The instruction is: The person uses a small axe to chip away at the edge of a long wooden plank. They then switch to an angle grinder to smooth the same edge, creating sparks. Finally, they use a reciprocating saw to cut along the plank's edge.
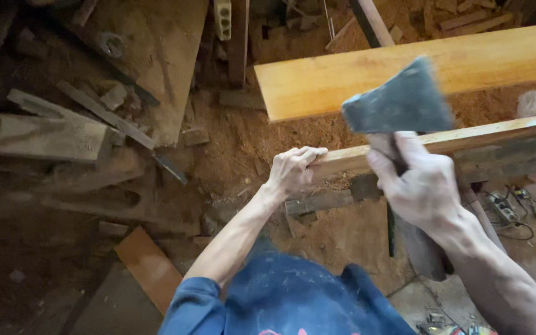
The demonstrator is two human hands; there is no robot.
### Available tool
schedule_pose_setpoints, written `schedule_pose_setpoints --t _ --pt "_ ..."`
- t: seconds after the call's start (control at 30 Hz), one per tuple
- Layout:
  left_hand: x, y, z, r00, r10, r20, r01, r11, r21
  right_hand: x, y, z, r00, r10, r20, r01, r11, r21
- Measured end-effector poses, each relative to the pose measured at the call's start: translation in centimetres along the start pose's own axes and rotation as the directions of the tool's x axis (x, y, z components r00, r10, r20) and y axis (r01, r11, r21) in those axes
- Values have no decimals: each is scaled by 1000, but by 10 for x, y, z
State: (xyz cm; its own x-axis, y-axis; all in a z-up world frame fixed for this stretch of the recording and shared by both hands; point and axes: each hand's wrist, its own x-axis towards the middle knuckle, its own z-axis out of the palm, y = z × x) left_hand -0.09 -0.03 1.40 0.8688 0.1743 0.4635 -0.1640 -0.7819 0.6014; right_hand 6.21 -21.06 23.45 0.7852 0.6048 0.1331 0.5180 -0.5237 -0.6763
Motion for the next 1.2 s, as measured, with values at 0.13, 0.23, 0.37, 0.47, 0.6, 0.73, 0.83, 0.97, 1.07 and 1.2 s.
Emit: schedule_pose_setpoints --t 0.13,0.23,0.37,0.47,0.6,0.73,0.83,0.97,1.07,1.2 --pt "1 -3 -1 1000 12 18 -12 1000 6 5 -3 29 963 -231 -137 218 971 -101" --pt "-5 -2 -6 993 18 117 -27 997 77 2 10 58 959 86 270 -41 985 -168" --pt "2 0 -10 1000 29 5 -29 1000 6 -8 29 47 993 -32 110 40 996 -74" --pt "6 4 -11 1000 28 10 -28 999 -21 -13 31 30 996 -81 31 82 996 -31" --pt "13 4 -14 999 43 -31 -46 993 -107 -5 15 17 987 118 109 -119 993 -5" --pt "10 3 -11 999 6 -36 -11 991 -133 2 -3 -2 996 -85 24 86 996 -7" --pt "6 -5 -7 999 22 -27 -25 992 -124 5 -5 -11 1000 -6 -12 7 995 97" --pt "1 -11 3 1000 -6 14 8 994 -111 13 1 33 992 -123 14 123 992 -21" --pt "2 -12 3 999 20 41 -16 997 -80 12 10 54 981 -63 183 83 991 -101" --pt "4 -6 -2 998 49 -38 -53 992 -112 0 28 34 991 49 122 -39 996 -79"
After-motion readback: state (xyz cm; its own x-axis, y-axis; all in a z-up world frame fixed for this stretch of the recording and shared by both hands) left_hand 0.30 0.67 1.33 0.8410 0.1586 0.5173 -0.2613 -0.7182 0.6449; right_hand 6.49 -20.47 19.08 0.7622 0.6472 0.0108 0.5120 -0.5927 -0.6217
